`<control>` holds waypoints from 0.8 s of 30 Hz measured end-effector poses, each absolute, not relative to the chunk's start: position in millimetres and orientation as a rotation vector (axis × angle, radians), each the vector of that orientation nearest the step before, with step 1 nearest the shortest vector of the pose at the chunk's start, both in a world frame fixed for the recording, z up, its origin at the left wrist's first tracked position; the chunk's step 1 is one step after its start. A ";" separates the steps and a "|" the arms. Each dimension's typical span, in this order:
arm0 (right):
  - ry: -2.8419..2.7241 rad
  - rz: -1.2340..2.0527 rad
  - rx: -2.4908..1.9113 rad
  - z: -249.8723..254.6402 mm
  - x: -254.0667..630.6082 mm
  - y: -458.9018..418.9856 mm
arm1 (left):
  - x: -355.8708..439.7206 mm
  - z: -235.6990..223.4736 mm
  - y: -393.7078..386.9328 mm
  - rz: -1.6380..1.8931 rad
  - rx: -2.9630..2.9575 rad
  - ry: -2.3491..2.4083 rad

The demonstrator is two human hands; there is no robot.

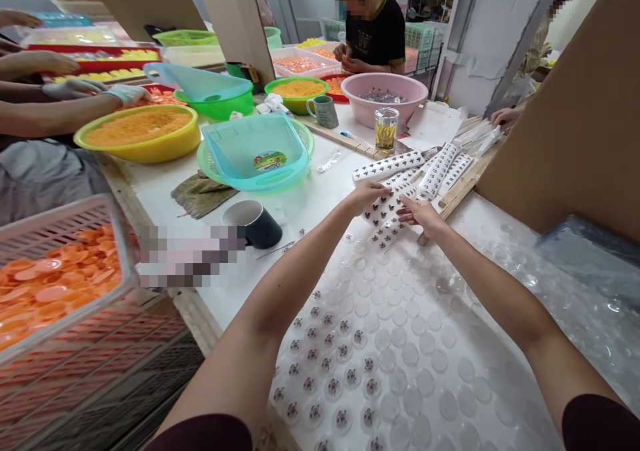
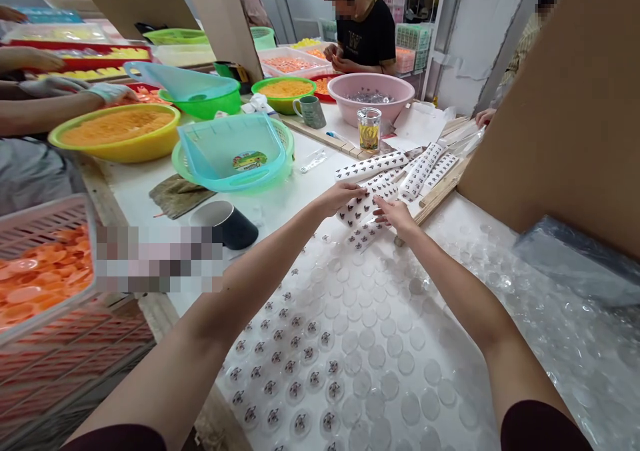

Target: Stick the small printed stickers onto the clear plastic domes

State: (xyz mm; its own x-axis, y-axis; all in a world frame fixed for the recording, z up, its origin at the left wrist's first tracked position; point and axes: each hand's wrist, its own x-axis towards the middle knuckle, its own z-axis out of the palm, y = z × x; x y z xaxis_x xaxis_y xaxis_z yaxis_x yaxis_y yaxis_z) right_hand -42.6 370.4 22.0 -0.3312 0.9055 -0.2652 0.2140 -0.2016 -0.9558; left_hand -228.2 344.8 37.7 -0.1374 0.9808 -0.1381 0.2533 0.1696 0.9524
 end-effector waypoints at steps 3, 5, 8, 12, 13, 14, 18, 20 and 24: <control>-1.231 1.639 -1.292 26.8 -57.2 376.3 | -229.1 43.6 340.0 1.022 1.214 1.503; -1.170 1.610 -1.284 28.4 -60.9 380.1 | -232.3 46.3 335.7 1.014 1.211 1.494; -1.076 1.601 -1.278 28.5 -59.8 383.1 | -238.6 47.7 329.1 1.015 1.204 1.510; -1.004 1.604 -1.267 28.0 -57.6 379.8 | -242.7 45.7 322.2 1.027 1.184 1.543; -0.999 1.613 -1.263 27.8 -58.2 377.9 | -242.5 45.0 321.1 1.033 1.177 1.550; -1.003 1.630 -1.261 27.5 -59.2 375.9 | -242.0 44.3 320.3 1.040 1.171 1.556; -1.063 1.718 -1.274 24.7 -63.9 371.0 | -239.4 43.4 318.6 1.077 1.140 1.584; -1.064 1.720 -1.282 23.6 -63.8 371.7 | -239.6 44.9 317.3 1.093 1.121 1.597; -1.004 1.693 -1.280 24.2 -58.5 375.1 | -244.7 50.5 311.1 1.100 1.095 1.594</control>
